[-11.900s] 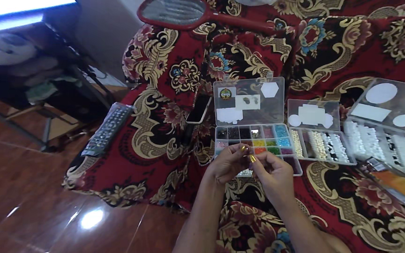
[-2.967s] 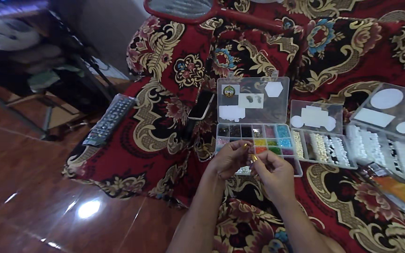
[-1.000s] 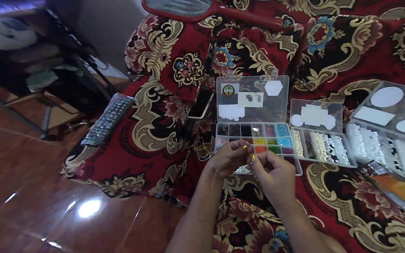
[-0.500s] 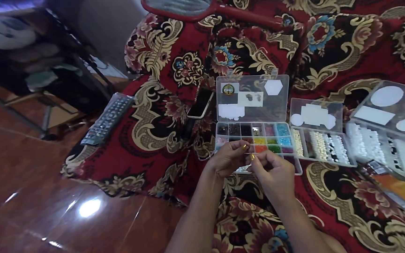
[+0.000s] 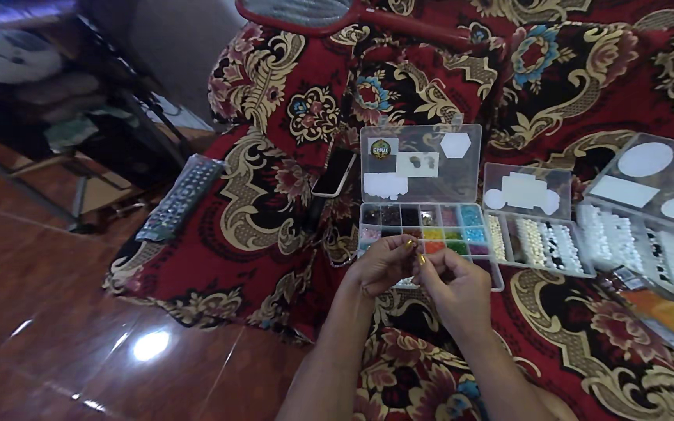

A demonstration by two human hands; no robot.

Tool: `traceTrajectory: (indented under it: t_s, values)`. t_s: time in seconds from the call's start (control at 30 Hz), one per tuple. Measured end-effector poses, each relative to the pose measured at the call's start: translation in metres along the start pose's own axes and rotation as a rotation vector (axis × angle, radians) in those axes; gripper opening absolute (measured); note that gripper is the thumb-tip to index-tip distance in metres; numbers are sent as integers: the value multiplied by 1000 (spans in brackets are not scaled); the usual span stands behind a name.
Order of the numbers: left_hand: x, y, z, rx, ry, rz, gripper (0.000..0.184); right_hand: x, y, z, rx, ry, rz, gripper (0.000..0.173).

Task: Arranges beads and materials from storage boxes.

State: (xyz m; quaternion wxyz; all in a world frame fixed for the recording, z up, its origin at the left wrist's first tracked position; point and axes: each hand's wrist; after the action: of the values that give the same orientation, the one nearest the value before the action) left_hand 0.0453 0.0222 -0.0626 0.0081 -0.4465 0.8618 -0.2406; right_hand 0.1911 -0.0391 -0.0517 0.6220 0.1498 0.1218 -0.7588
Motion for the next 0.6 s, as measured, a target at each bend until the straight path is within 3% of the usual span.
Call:
traceTrajectory:
  t_s: [0.6]
  values:
    - [0,2,-1,-44,-19,-16,22,0,0,0,-23,-11,11,12]
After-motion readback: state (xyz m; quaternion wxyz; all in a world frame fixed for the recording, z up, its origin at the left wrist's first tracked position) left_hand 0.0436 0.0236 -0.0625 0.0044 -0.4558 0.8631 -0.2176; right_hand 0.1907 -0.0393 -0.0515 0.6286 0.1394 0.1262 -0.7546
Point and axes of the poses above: each hand's wrist, its own x-axis away from the middle knuckle, its own y-axis out of the back of the hand, z = x × y, and after that the axes turned 13 degrees about -x, right-handed
